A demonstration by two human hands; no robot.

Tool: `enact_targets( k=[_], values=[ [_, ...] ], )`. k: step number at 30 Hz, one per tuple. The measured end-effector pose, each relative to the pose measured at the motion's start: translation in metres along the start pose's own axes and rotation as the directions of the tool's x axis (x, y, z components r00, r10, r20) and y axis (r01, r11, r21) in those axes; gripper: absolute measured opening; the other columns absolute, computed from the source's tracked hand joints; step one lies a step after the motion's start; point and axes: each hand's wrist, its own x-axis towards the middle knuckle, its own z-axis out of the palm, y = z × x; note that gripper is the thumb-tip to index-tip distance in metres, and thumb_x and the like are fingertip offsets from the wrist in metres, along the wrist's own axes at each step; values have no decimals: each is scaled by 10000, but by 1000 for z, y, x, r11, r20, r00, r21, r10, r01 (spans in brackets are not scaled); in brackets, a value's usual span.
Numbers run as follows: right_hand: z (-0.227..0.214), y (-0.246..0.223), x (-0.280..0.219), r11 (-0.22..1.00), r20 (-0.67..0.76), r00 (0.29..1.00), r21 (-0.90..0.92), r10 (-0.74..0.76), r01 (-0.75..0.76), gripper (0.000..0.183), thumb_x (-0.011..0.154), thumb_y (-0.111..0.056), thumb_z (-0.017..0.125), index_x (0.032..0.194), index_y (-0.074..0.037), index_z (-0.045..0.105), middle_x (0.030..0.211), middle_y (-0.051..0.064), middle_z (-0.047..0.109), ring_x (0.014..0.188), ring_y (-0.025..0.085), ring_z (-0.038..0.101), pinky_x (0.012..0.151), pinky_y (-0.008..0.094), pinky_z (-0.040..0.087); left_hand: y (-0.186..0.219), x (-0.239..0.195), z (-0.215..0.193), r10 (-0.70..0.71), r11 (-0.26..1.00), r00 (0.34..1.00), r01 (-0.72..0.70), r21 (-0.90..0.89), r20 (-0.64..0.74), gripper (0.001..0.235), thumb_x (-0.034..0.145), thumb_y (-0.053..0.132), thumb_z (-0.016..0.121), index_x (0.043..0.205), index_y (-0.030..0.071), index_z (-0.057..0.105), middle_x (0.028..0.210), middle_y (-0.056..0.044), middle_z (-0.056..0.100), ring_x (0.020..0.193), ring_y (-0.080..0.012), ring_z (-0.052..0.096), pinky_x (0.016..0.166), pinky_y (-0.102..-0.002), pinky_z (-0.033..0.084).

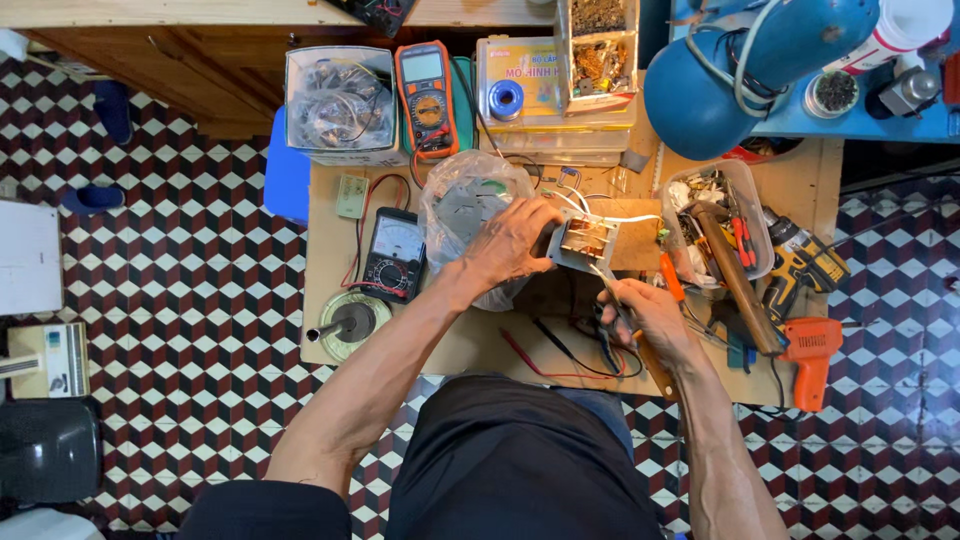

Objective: The person is assembling a small electronic device, likely a transformer, on a cluttered workbench. They use a knife to adjust and secure copper windings and white wires on a laminated core. The person repeatedly manipulates the components with their hands and the knife, focusing on the internal structure of the device.

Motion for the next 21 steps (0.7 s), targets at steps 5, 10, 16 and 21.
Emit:
enact_targets(
  k=[5, 10, 16, 21],
  values=[
    [-1, 3, -3, 1000, -28, 999, 2, -23, 23, 376, 1024, -333, 527, 1033, 10, 679, 734, 64, 666, 488, 96, 522, 444, 232, 397, -4, 3, 2, -26, 999, 998, 28, -21, 51, 701, 602, 235, 937, 1171, 108, 548, 1193, -130, 542, 1200, -360, 534, 1028, -469, 465],
    [0, 13, -17, 988, -135, 991, 154, 19, 3, 522, 1042, -441, 505, 1045, 52, 674, 732, 110, 669, 467, 117, 515, 393, 236, 375, -2, -11, 5, -5, 1000, 996, 5, 5, 92, 695, 616, 268, 937, 1176, 116, 553, 1164, -115, 548, 1170, -342, 545, 1004, -463, 467],
    [7, 37, -13, 906, -189, 982, 417, 12, 69, 586, 1048, -521, 428, 1092, 27, 632, 766, 131, 691, 428, 135, 501, 359, 243, 358, 0, -38, 6, -4, 998, 994, 10, -55, 108, 669, 635, 242, 920, 1181, 106, 557, 1162, -124, 552, 1139, -342, 552, 983, -460, 465],
    [8, 75, -19, 835, -182, 982, 548, 57, 53, 571, 1055, -523, 447, 1173, 16, 594, 822, 136, 696, 497, 139, 542, 397, 254, 379, -3, -82, -18, -95, 993, 995, 96, -65, 20, 653, 632, 231, 911, 1167, 99, 560, 1140, -135, 591, 1146, -348, 581, 986, -444, 487]
  ],
)
